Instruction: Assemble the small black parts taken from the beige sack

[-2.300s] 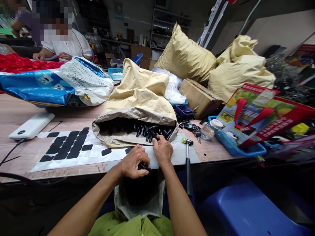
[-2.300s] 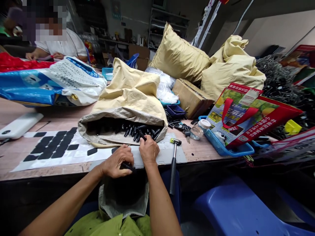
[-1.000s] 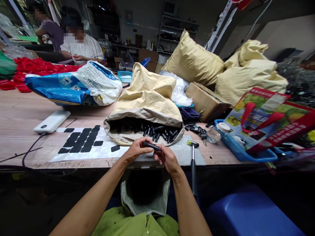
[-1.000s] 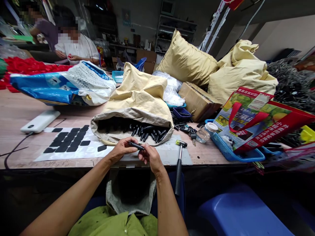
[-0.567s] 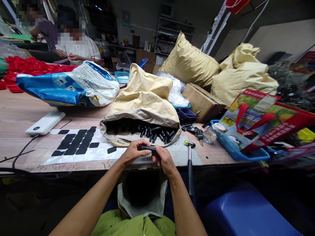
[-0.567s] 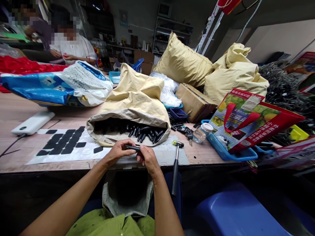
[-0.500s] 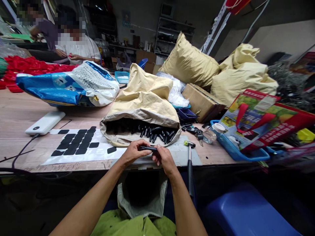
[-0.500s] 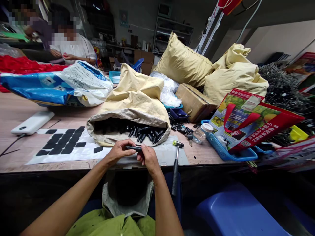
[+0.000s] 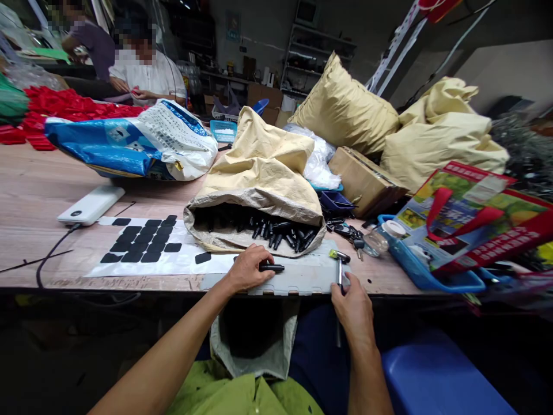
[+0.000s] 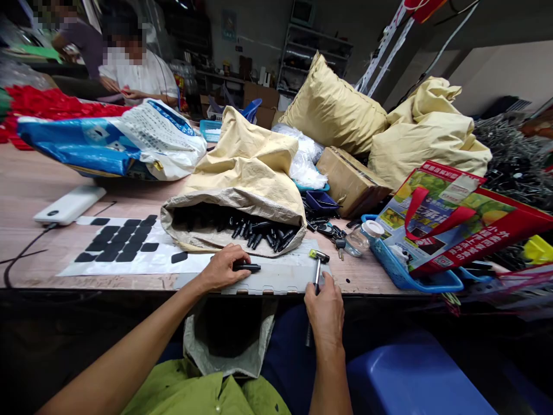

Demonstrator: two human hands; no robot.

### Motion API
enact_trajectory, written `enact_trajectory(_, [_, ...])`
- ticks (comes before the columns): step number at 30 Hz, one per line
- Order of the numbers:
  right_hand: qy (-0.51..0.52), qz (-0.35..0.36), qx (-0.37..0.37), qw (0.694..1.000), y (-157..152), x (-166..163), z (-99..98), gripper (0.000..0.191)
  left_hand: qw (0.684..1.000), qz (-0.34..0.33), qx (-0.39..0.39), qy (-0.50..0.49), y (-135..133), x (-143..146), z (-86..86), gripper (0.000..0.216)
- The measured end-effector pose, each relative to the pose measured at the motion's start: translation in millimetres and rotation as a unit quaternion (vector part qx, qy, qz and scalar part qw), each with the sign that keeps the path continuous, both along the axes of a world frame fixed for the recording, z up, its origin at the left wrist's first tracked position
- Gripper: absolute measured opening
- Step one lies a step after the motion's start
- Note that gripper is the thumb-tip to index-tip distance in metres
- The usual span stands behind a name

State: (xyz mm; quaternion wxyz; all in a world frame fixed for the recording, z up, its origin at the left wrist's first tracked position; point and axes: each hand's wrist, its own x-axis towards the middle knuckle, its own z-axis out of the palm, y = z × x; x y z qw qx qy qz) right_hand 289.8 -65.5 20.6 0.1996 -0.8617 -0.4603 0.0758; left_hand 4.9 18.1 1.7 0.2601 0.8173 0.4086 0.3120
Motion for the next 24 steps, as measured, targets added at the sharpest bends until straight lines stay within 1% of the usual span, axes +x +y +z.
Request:
enact_trajectory(2, [0.07,-0.023,0.032,0.997,-2,4,-4.0,0.043,1.0,0.001,-0.008,0.003,1,0,-0.8,0.014])
enact_trajectory(4, [0.149,-0.03,0.105,0.983,-7,2,-3.0,0.039,1.0,0.003,-0.016,0.006,1,0,-1.4,0.015])
enact_trajectory(6, [0.209,-0.009,0.216,0.954,-14,-8,0.5,0.042,1.0,0.001,-0.018,0.004,2,0,-1.4,0.014])
enact_trajectory(7, [0.236,0.013,0.263,0.935,-19,-17,2.2,0.045,1.0,0.001,-0.016,0.003,2,0,-1.4,0.014])
enact_trajectory(8, [0.266,0.041,0.287,0.919,-23,-26,3.4,0.047,1.0,0.001,-0.015,0.002,2,0,-1.3,0.014])
enact_trajectory(9, [0.294,0.074,0.284,0.91,-27,-37,3.8,0.049,1.0,0.002,-0.013,0.0,2,0,-1.2,0.014])
enact_trajectory(10, [0.313,0.105,0.266,0.906,-31,-47,3.5,0.049,1.0,0.003,-0.012,-0.001,1,0,-1.3,0.015])
enact_trajectory(12, [0.316,0.158,0.222,0.909,-38,-67,1.3,0.048,1.0,0.004,-0.011,-0.001,1,-1,-1.9,0.017])
enact_trajectory(14, [0.278,0.201,0.205,0.917,-41,-83,-1.6,0.049,1.0,0.002,-0.009,0.001,2,-1,-2.9,0.019])
enact_trajectory(17, [0.202,0.263,0.231,0.915,-41,-100,-3.9,0.044,1.0,-0.002,-0.007,0.003,2,-1,-4.1,0.019])
enact_trajectory(20, [0.158,0.302,0.249,0.907,-41,-111,-5.9,0.044,1.0,-0.007,-0.012,-0.007,3,-1,-3.6,0.017])
enact_trajectory(24, [0.149,0.327,0.202,0.911,-41,-114,-11.3,0.046,1.0,-0.003,-0.019,-0.016,3,-1,-1.9,0.007])
